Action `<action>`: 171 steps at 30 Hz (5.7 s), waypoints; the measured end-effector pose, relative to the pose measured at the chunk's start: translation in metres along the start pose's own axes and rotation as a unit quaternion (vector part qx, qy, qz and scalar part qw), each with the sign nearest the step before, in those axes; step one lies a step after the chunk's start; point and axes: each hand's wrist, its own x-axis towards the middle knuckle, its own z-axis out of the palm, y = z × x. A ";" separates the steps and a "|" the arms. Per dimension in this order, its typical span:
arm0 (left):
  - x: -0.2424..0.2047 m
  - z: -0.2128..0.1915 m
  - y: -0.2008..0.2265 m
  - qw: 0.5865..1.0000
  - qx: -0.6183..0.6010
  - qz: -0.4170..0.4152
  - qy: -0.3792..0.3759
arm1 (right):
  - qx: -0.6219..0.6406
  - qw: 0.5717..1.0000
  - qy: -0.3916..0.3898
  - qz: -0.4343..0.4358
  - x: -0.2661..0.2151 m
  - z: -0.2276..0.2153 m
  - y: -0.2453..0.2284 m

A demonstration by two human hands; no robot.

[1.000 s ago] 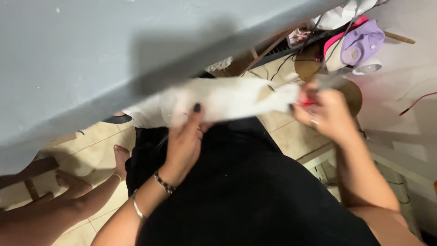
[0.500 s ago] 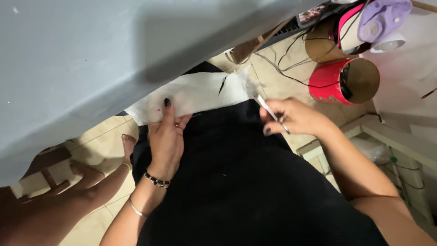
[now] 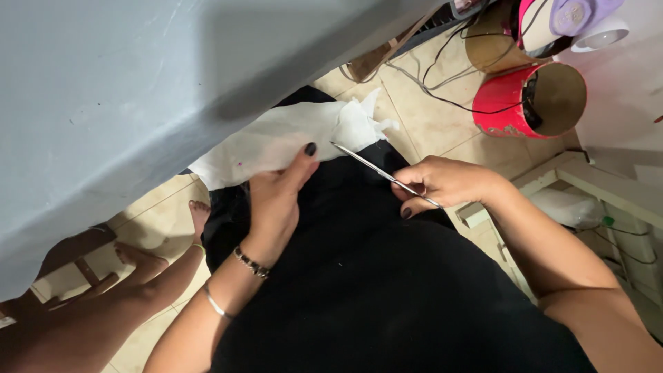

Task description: Trimming the edges of a white fabric piece using scissors to achieve a specific shape

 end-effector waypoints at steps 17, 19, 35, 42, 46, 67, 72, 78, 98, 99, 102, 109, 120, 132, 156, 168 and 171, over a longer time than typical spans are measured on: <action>-0.001 0.007 -0.014 0.999 0.024 -0.039 0.021 | -0.520 0.842 -0.104 0.097 -0.013 -0.117 -0.107; -0.004 0.007 -0.009 0.995 0.082 -0.057 0.014 | -0.582 0.804 -0.111 0.050 -0.001 -0.127 -0.106; -0.015 0.011 0.028 0.959 0.250 -0.133 0.001 | -0.584 0.755 -0.222 0.199 0.037 -0.154 -0.152; -0.012 0.011 0.033 0.939 0.281 -0.197 -0.016 | -0.587 0.747 -0.257 0.176 0.045 -0.157 -0.132; -0.010 0.007 0.032 0.920 0.332 -0.204 -0.040 | -0.600 0.725 -0.263 0.214 0.042 -0.151 -0.152; -0.011 0.005 0.032 0.927 0.325 -0.172 -0.069 | -0.678 0.674 -0.229 0.183 0.031 -0.139 -0.167; -0.008 0.000 0.025 0.929 0.329 -0.151 -0.073 | -0.685 0.660 -0.241 0.191 0.035 -0.135 -0.166; -0.017 0.009 0.040 0.951 0.238 -0.193 -0.037 | -0.537 0.768 -0.252 0.241 0.014 -0.116 -0.159; -0.012 0.057 0.014 0.996 -0.058 -0.063 -0.008 | 0.101 0.987 0.103 -0.074 -0.002 0.031 0.018; -0.014 0.059 0.014 0.996 -0.056 -0.063 -0.007 | 0.114 0.984 0.114 -0.074 0.000 0.034 0.021; -0.011 0.059 0.007 0.997 -0.059 -0.055 -0.010 | 0.147 0.977 0.132 -0.078 0.006 0.040 0.031; -0.012 0.061 0.023 1.000 0.006 -0.024 -0.015 | 0.175 0.969 0.151 -0.083 0.010 0.038 0.032; -0.003 0.063 -0.002 0.999 0.018 -0.037 -0.003 | 0.063 0.970 0.222 -0.072 0.008 0.028 -0.019; -0.003 0.070 -0.004 0.999 -0.027 -0.002 0.028 | 0.018 0.969 0.246 -0.021 0.012 0.035 -0.025; -0.006 0.053 0.006 0.999 -0.011 -0.007 -0.048 | 0.012 0.979 0.192 -0.063 0.003 0.026 -0.023; -0.008 0.046 0.012 0.997 0.046 -0.006 -0.055 | 0.005 0.981 0.173 -0.085 -0.004 0.024 -0.023; -0.010 0.044 0.016 0.997 0.062 -0.012 -0.053 | 0.006 0.981 0.174 -0.087 -0.005 0.025 -0.020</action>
